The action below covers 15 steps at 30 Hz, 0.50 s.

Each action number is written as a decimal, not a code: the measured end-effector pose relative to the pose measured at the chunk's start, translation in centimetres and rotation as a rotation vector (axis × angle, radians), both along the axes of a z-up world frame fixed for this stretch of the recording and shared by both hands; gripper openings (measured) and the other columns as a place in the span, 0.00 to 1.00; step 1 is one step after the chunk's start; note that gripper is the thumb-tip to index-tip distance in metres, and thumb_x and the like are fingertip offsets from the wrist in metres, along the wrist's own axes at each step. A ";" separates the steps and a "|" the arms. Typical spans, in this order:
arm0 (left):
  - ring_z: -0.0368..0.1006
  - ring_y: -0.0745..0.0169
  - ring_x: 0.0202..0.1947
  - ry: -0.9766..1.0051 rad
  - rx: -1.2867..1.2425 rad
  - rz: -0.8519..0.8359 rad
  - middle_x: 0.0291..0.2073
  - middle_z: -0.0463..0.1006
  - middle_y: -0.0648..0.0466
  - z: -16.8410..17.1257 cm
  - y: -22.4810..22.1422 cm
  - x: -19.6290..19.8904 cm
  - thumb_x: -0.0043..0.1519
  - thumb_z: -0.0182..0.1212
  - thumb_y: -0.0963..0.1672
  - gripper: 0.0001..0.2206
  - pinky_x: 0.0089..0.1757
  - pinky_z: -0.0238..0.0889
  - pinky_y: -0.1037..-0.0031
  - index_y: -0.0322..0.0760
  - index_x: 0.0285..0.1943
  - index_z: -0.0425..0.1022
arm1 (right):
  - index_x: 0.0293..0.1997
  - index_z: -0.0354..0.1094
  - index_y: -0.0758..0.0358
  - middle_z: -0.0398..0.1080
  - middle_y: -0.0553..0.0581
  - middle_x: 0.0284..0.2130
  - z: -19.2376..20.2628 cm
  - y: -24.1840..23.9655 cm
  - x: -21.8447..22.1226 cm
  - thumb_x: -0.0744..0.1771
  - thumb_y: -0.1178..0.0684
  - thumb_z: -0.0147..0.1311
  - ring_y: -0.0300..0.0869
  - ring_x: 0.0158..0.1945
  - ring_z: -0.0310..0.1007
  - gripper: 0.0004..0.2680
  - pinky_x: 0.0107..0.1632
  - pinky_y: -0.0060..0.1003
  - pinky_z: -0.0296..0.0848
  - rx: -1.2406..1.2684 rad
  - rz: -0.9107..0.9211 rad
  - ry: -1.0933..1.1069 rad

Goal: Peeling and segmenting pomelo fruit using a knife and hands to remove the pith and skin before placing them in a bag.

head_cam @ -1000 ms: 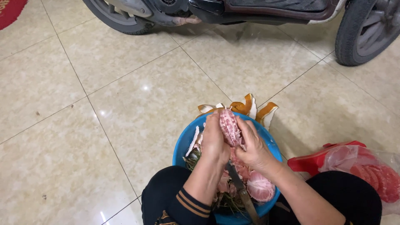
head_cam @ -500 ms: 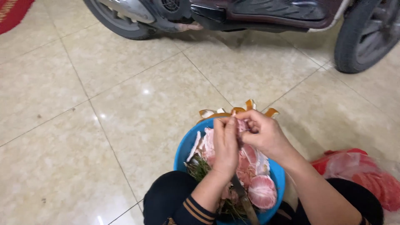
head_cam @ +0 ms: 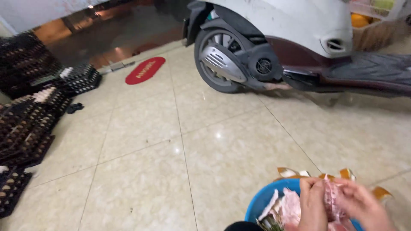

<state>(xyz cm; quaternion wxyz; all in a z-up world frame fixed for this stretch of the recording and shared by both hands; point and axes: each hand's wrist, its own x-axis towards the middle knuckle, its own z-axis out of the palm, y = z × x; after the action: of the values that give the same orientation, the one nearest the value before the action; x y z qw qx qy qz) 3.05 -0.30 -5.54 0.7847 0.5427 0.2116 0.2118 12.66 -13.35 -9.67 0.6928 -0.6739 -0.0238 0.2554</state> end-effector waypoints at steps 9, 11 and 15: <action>0.72 0.76 0.42 0.049 -0.434 -0.125 0.42 0.77 0.57 -6.8 0.4 2.1 0.66 0.58 0.44 0.10 0.47 0.69 0.89 0.37 0.53 0.72 | 0.71 0.58 0.65 0.74 0.65 0.62 -9.7 -2.9 5.1 0.58 0.65 0.67 0.54 0.56 0.88 0.32 0.54 0.48 0.88 -0.204 0.299 -0.386; 0.74 0.80 0.41 0.039 -0.284 -0.273 0.42 0.76 0.59 -7.7 0.7 1.9 0.60 0.65 0.43 0.20 0.47 0.69 0.90 0.42 0.62 0.71 | 0.68 0.64 0.74 0.79 0.73 0.58 -7.8 -3.2 4.1 0.59 0.75 0.60 0.59 0.55 0.86 0.28 0.56 0.51 0.83 -0.115 0.168 -0.307; 0.74 0.83 0.43 0.058 -0.152 -0.320 0.43 0.77 0.60 -7.9 0.6 1.4 0.56 0.66 0.44 0.22 0.49 0.70 0.93 0.41 0.61 0.72 | 0.69 0.64 0.59 0.69 0.56 0.68 -11.9 -5.9 8.5 0.62 0.68 0.62 0.48 0.68 0.76 0.26 0.66 0.47 0.79 -0.267 0.418 -0.301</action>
<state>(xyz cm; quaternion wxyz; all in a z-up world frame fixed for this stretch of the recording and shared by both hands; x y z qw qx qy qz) 4.45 0.27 -13.48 0.8409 0.5143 0.1604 0.0521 21.11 -19.21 -21.54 0.5192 -0.7699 -0.2310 0.2904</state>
